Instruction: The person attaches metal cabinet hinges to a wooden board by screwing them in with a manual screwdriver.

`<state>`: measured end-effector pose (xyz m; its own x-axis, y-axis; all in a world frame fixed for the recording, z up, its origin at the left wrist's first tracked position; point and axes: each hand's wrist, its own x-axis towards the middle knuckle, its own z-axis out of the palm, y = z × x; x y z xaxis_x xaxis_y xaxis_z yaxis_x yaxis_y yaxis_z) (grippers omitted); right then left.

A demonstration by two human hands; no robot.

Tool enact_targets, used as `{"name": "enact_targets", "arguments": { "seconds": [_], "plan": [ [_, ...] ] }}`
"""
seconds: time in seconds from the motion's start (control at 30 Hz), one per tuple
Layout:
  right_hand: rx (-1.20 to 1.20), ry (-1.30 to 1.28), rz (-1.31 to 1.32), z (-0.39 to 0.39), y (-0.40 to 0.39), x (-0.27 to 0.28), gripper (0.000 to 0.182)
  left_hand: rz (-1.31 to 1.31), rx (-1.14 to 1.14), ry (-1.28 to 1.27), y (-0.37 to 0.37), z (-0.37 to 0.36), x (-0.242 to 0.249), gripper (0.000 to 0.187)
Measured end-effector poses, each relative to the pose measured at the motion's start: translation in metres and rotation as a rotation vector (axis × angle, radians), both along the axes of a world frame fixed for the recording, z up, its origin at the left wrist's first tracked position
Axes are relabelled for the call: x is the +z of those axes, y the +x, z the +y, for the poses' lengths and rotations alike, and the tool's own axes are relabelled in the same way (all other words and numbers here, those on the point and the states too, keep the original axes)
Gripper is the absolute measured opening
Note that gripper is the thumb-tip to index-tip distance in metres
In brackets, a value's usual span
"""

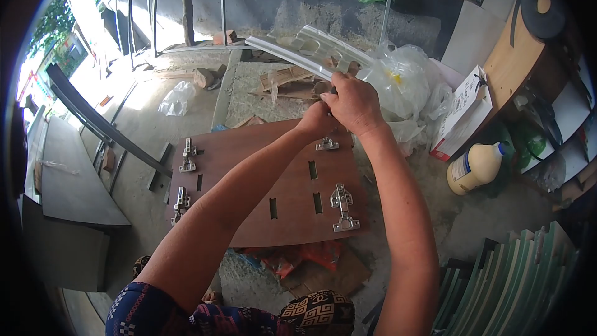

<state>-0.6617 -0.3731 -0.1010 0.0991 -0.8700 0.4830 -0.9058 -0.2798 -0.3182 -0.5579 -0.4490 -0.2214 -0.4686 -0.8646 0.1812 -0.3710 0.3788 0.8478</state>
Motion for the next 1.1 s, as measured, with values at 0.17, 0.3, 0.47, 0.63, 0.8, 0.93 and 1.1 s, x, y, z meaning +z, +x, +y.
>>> {"name": "enact_targets", "arguments": {
  "seconds": [0.17, 0.3, 0.47, 0.63, 0.8, 0.93, 1.1],
  "plan": [
    [0.002, 0.020, -0.017, 0.015, 0.010, 0.004, 0.027, 0.165, -0.010, -0.022, 0.003, 0.004, -0.008, 0.035],
    [0.040, -0.109, -0.044, 0.035, 0.022, 0.026, 0.026, 0.264, -0.074, -0.069, 0.016, 0.020, 0.023, 0.031],
    [0.075, -0.134, -0.085, 0.040, 0.034, 0.044, 0.026, -0.077, -0.045, -0.140, 0.056, 0.040, 0.070, 0.023],
    [0.090, -0.085, -0.075, 0.033, 0.045, 0.025, 0.027, -0.078, -0.032, -0.082, 0.071, 0.040, 0.045, 0.026],
    [0.083, -0.065, -0.034, 0.029, 0.050, 0.015, 0.024, -0.029, -0.041, -0.054, 0.072, 0.040, 0.027, 0.024],
    [0.075, -0.038, -0.016, 0.026, 0.050, 0.012, 0.026, -0.041, -0.042, -0.045, 0.072, 0.042, 0.028, 0.024],
    [0.089, -0.029, -0.015, 0.027, 0.052, 0.012, 0.020, -0.062, -0.031, -0.030, 0.070, 0.038, 0.022, 0.026]
  ]
}}
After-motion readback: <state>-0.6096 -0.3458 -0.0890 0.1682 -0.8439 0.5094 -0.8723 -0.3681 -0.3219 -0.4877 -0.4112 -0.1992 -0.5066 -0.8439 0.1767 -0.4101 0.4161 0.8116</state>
